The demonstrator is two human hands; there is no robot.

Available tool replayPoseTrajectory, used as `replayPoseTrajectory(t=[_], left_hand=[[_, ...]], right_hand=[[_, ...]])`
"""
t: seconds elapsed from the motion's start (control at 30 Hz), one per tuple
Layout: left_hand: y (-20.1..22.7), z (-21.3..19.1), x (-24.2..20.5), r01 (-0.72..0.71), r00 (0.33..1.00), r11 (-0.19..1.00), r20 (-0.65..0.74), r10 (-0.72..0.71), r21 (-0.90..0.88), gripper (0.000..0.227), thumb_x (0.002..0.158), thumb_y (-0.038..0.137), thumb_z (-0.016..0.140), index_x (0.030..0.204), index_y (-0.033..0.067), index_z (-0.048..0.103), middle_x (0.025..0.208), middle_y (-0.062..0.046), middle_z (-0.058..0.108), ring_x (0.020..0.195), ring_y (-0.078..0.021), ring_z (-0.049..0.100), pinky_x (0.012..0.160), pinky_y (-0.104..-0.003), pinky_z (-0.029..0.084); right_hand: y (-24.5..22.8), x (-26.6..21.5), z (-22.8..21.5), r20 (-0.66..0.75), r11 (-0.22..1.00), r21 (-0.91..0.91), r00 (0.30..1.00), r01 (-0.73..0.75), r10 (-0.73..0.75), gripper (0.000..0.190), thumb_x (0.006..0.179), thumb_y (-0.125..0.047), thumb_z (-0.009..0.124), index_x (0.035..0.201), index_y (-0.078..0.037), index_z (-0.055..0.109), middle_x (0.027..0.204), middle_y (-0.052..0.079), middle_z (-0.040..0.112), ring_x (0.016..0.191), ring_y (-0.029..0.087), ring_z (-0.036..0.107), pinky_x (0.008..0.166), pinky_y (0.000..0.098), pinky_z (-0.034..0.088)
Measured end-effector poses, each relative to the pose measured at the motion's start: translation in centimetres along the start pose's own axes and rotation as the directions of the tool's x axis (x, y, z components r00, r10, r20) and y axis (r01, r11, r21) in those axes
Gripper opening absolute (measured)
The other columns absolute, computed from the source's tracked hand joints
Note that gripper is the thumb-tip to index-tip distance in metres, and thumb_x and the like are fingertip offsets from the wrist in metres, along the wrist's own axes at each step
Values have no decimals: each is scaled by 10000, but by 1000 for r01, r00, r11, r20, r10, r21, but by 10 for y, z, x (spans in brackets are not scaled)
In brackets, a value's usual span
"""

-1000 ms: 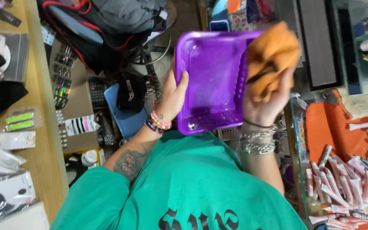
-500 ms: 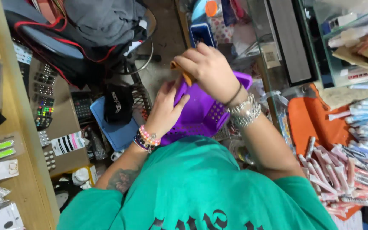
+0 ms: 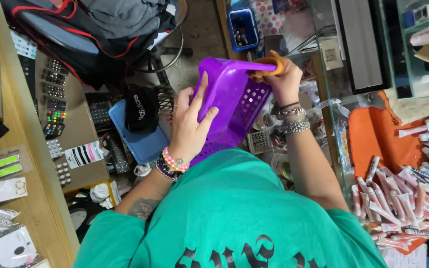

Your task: Cleaning small cylindrical items with a cloth and placing them into a purple basket

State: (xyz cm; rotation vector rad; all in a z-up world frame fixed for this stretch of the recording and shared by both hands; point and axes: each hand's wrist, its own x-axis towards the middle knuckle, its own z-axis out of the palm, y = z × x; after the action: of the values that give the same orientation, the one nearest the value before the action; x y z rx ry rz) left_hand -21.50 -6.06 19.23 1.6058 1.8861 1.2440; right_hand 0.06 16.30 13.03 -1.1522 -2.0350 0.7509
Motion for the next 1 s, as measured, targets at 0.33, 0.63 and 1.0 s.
replayPoseTrajectory(t=[0.33,0.63,1.0], left_hand=[[11,-12,29,-189,962,979,-212,169,-77,666,1027,310,700,1611,182,406,1300,-180,537,1150,-355,566,1020,-497,474],[25,-28,65,-285,881,949,-426,206,-131,607,1059,129,667,1596,79,388,1508,-251,487,1297,-483,541,1137,-586,386],[16,58,91,-472,601,878,-759,250,-84,881,1019,508,582,1667,92,155,1704,-178,219,1570,-337,297,1301,-542,269]], right_hand=[[10,-18,52,-190,759,618,897,-207,400,317,790,-106,913,1054,-19,760,933,125,764,869,191,731,688,356,601],[-17,-17,54,-158,831,459,891,-316,426,314,669,36,850,964,19,742,788,171,717,763,219,715,661,370,603],[-98,-11,78,188,284,861,784,-422,592,193,861,-119,791,998,8,746,874,198,717,715,293,726,610,427,585]])
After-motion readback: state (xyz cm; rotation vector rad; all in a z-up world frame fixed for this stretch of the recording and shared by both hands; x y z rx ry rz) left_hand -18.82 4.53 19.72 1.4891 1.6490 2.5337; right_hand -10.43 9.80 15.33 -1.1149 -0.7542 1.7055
